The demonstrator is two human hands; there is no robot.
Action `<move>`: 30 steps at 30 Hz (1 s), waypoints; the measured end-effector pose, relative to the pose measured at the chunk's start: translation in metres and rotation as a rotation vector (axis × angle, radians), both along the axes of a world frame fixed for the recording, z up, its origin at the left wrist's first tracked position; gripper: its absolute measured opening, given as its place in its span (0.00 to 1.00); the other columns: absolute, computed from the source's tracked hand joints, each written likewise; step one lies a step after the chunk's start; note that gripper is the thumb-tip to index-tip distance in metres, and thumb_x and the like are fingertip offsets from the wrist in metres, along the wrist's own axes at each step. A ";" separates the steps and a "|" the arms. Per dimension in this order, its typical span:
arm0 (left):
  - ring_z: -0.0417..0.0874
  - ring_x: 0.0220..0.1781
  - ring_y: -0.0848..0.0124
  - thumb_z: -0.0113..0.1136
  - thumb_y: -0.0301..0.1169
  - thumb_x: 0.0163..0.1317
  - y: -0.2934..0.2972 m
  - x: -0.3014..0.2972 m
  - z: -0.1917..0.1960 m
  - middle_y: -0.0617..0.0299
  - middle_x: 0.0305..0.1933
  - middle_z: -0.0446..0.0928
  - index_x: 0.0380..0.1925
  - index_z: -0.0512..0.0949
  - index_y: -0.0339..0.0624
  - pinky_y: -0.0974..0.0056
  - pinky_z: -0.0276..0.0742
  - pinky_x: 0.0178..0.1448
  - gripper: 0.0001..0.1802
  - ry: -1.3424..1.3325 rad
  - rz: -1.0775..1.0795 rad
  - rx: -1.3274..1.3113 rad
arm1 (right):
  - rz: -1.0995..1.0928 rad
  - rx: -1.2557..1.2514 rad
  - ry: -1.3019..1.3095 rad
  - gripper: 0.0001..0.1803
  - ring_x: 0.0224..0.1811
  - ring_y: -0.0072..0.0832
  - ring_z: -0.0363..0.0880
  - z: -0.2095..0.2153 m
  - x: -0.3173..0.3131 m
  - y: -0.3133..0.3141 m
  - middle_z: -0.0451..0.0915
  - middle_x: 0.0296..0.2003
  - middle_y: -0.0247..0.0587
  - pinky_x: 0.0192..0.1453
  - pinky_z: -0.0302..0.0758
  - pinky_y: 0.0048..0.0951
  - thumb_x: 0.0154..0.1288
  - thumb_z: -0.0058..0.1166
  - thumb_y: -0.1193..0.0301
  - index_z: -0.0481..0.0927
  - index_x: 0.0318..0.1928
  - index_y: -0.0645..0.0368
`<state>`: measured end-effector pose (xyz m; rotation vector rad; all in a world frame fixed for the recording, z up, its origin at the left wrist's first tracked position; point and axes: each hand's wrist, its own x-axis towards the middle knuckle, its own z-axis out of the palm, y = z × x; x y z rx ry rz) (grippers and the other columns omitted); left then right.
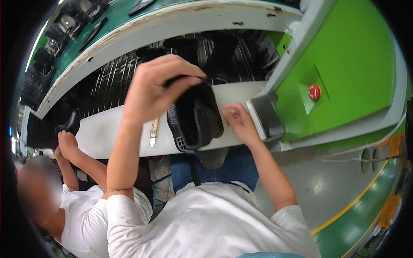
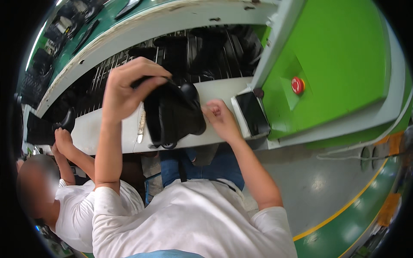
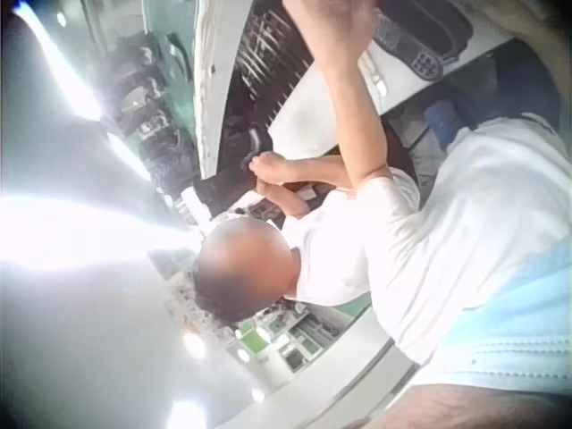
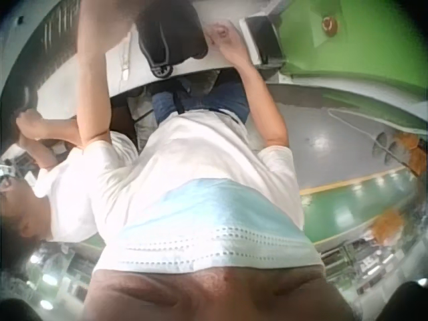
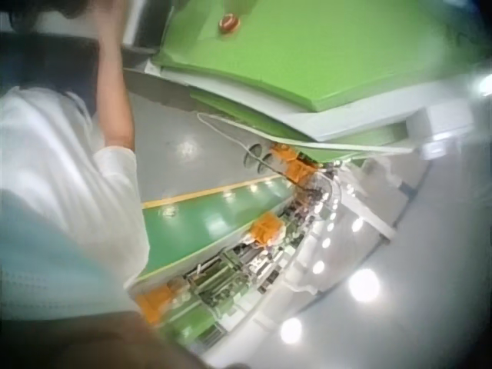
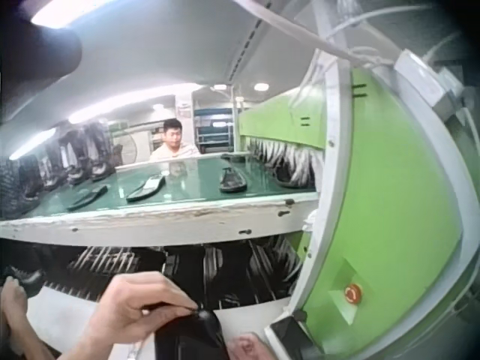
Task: The person repeatedly picks up black boots from a conveyor belt, inspects them by hand, and places them back on the belt. The person handles the boots one at a time, turning them over to check the soles and sides before returning them to the moving line.
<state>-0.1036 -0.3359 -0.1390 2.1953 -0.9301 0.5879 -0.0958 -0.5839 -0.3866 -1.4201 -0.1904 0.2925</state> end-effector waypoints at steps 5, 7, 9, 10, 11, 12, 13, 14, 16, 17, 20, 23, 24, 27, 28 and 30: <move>0.91 0.38 0.61 0.78 0.24 0.57 -0.048 -0.004 0.004 0.64 0.38 0.89 0.39 0.90 0.45 0.59 0.86 0.37 0.09 -0.369 -0.022 -0.131 | -0.045 0.224 0.249 0.39 0.58 0.32 0.88 0.026 -0.012 0.014 0.86 0.58 0.49 0.64 0.84 0.32 0.92 0.45 0.39 0.77 0.74 0.64; 0.90 0.39 0.63 0.78 0.26 0.58 -0.055 -0.009 0.006 0.66 0.38 0.88 0.38 0.89 0.47 0.59 0.85 0.33 0.08 -0.460 -0.029 -0.150 | 0.149 0.378 0.299 0.42 0.54 0.36 0.89 0.032 -0.003 0.025 0.87 0.57 0.53 0.61 0.86 0.34 0.92 0.42 0.37 0.76 0.75 0.66; 0.91 0.43 0.62 0.77 0.29 0.64 -0.058 -0.013 0.004 0.65 0.42 0.89 0.42 0.90 0.45 0.59 0.86 0.37 0.08 -0.342 -0.107 -0.284 | 0.315 0.473 0.283 0.43 0.52 0.39 0.90 0.054 0.006 0.011 0.87 0.56 0.56 0.59 0.87 0.36 0.91 0.40 0.36 0.75 0.76 0.67; 0.91 0.46 0.60 0.77 0.31 0.68 -0.056 -0.017 -0.002 0.62 0.45 0.89 0.46 0.90 0.44 0.57 0.87 0.41 0.09 -0.218 -0.109 -0.365 | 0.428 0.533 0.286 0.44 0.50 0.41 0.90 0.061 0.010 0.011 0.87 0.56 0.57 0.58 0.88 0.37 0.91 0.40 0.36 0.75 0.76 0.68; 0.92 0.49 0.58 0.77 0.33 0.71 -0.059 -0.016 -0.013 0.60 0.48 0.90 0.49 0.90 0.43 0.56 0.89 0.46 0.11 -0.093 -0.144 -0.474 | 0.496 0.584 0.287 0.45 0.49 0.42 0.91 0.062 0.010 0.002 0.87 0.56 0.59 0.57 0.88 0.37 0.91 0.39 0.36 0.74 0.77 0.68; 0.92 0.52 0.55 0.77 0.34 0.71 -0.044 -0.012 -0.019 0.57 0.51 0.90 0.53 0.90 0.42 0.54 0.89 0.51 0.14 -0.024 -0.093 -0.521 | 0.424 0.642 0.336 0.46 0.44 0.47 0.91 0.046 0.008 0.006 0.88 0.55 0.64 0.53 0.89 0.40 0.91 0.38 0.35 0.74 0.76 0.69; 0.92 0.55 0.52 0.77 0.34 0.72 -0.029 -0.009 -0.030 0.54 0.55 0.91 0.57 0.89 0.41 0.52 0.90 0.57 0.17 0.046 -0.043 -0.570 | 0.345 0.701 0.374 0.47 0.40 0.52 0.91 0.029 0.006 0.010 0.88 0.54 0.70 0.48 0.90 0.43 0.91 0.36 0.35 0.74 0.76 0.70; 0.88 0.64 0.48 0.78 0.35 0.72 -0.011 -0.005 -0.054 0.49 0.61 0.88 0.61 0.87 0.38 0.48 0.86 0.65 0.22 0.039 0.212 -0.389 | 0.409 0.783 0.409 0.48 0.45 0.55 0.91 0.023 0.017 0.009 0.87 0.55 0.70 0.47 0.90 0.49 0.89 0.36 0.32 0.75 0.76 0.68; 0.78 0.79 0.41 0.79 0.38 0.70 0.035 -0.001 -0.136 0.41 0.72 0.83 0.67 0.84 0.34 0.43 0.78 0.80 0.30 0.106 0.615 -0.030 | 0.402 0.818 0.485 0.52 0.49 0.59 0.90 0.038 0.022 0.017 0.87 0.53 0.71 0.46 0.90 0.54 0.85 0.36 0.26 0.76 0.74 0.66; 0.70 0.86 0.39 0.80 0.40 0.69 0.057 -0.006 -0.180 0.38 0.75 0.80 0.68 0.83 0.33 0.41 0.72 0.85 0.33 0.186 0.754 0.148 | 0.326 0.771 0.526 0.54 0.49 0.59 0.90 0.067 0.009 0.024 0.87 0.52 0.71 0.46 0.89 0.54 0.83 0.36 0.24 0.77 0.72 0.67; 0.61 0.90 0.33 0.84 0.42 0.63 0.074 -0.017 -0.229 0.35 0.78 0.76 0.64 0.82 0.30 0.38 0.61 0.92 0.36 0.206 0.748 0.283 | 0.408 0.846 0.484 0.62 0.50 0.55 0.90 0.023 -0.003 0.009 0.86 0.55 0.70 0.49 0.89 0.52 0.79 0.31 0.19 0.75 0.74 0.72; 0.62 0.89 0.31 0.84 0.41 0.63 0.077 -0.017 -0.211 0.36 0.77 0.78 0.61 0.83 0.32 0.36 0.55 0.94 0.32 0.160 0.688 0.200 | 0.415 0.858 0.526 0.66 0.49 0.51 0.90 -0.027 -0.017 0.000 0.86 0.57 0.66 0.50 0.88 0.49 0.78 0.26 0.17 0.76 0.74 0.73; 0.64 0.89 0.33 0.83 0.40 0.64 0.081 -0.007 -0.218 0.36 0.74 0.80 0.57 0.83 0.34 0.38 0.58 0.93 0.29 0.140 0.660 0.142 | 0.349 0.839 0.565 0.66 0.49 0.50 0.90 -0.030 -0.016 0.004 0.86 0.57 0.66 0.50 0.88 0.49 0.78 0.26 0.17 0.76 0.73 0.73; 0.94 0.63 0.61 0.72 0.28 0.79 0.060 0.008 -0.212 0.48 0.57 0.92 0.60 0.79 0.36 0.62 0.89 0.67 0.16 0.717 0.428 -0.778 | 0.332 0.678 0.304 0.65 0.50 0.49 0.91 -0.017 -0.022 0.014 0.86 0.57 0.65 0.51 0.89 0.49 0.78 0.28 0.17 0.78 0.72 0.73; 0.94 0.62 0.64 0.71 0.26 0.79 0.050 0.006 -0.202 0.48 0.57 0.92 0.60 0.79 0.35 0.63 0.89 0.66 0.15 0.769 0.330 -0.948 | 0.338 0.756 0.345 0.62 0.53 0.50 0.92 -0.008 -0.022 0.019 0.86 0.57 0.66 0.52 0.90 0.46 0.79 0.36 0.19 0.74 0.75 0.72; 0.94 0.61 0.67 0.69 0.23 0.80 0.034 0.008 -0.180 0.48 0.56 0.93 0.61 0.80 0.34 0.64 0.90 0.65 0.14 0.784 0.178 -1.119 | 0.320 0.773 0.257 0.60 0.54 0.50 0.92 0.000 -0.024 0.030 0.86 0.57 0.67 0.51 0.91 0.43 0.79 0.44 0.21 0.71 0.77 0.70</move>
